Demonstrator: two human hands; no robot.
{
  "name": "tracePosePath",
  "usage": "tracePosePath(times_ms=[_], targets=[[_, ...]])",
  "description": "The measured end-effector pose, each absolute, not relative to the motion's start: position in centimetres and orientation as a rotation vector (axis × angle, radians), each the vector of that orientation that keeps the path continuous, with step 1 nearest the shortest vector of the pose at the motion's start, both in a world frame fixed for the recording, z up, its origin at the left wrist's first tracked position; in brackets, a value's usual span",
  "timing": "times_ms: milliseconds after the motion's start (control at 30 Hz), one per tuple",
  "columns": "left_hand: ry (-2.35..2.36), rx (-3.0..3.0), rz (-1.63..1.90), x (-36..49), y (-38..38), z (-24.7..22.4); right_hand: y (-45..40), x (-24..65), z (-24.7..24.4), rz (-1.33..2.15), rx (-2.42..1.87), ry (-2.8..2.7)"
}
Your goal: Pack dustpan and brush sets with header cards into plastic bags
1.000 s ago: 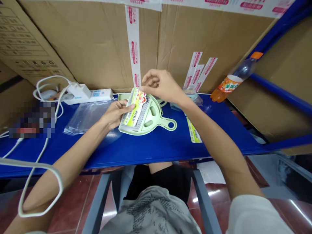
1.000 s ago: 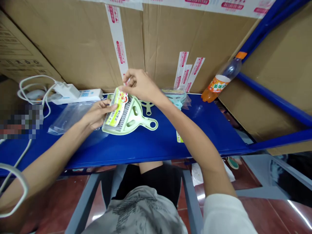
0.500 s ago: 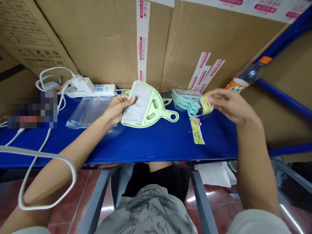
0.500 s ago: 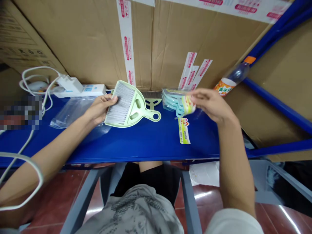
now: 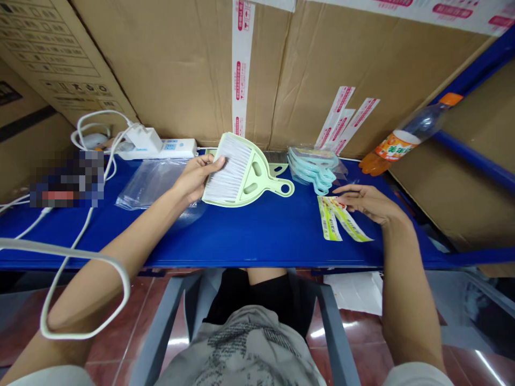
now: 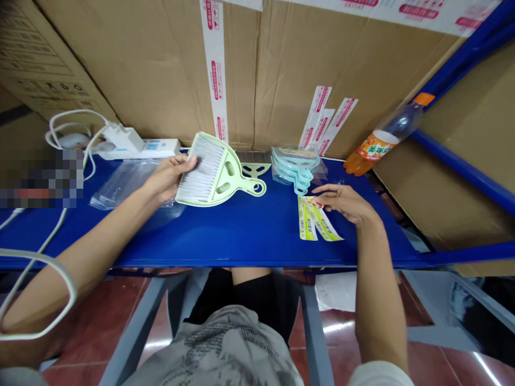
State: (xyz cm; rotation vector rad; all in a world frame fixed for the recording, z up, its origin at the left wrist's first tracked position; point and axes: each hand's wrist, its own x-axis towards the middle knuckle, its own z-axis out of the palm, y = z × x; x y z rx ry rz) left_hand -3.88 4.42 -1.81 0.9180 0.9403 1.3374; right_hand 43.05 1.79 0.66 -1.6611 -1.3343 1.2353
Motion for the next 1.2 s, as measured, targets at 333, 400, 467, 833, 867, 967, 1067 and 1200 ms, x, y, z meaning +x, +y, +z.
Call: tracePosePath(times_ms=[333, 400, 467, 833, 867, 967, 1067, 1200], targets=[[0.894, 0.925, 1.345, -3.9, 4.3, -1.7, 2.8, 42.7, -2.1, 0.962, -1.799, -1.377], [0.901, 0.927, 1.345, -3.9, 4.3, -1.6, 2.6, 42.8, -1.9, 0.761, -1.864, -1.480], [0.927, 0.928, 1.325, -3.8, 4.3, -1.6, 2.1, 42.3, -1.2, 0.375, -1.865, -1.552], [0.957, 0.899, 1.459, -2.9, 3.8, -1.3, 2.9, 26.9, 2.9, 0.757, -0.951, -1.864], [0.954, 0.895, 1.502, -2.9, 3.8, -1.3, 3.4, 26.4, 2.5, 0.647, -0.930, -1.857], [0.941, 0.889, 1.585, -2.9, 4.0, -1.4, 4.5, 26.1, 0.9, 0.396, -0.937, -1.881], [0.949, 0.934, 1.651, -2.5, 3.9, -1.8, 4.8, 26.6, -0.7, 0.301, -1.007, -1.917], [0.917, 1.108, 1.738, -1.5, 3.0, -2.0, 4.6, 26.6, -2.2, 0.248, -1.144, -1.905]])
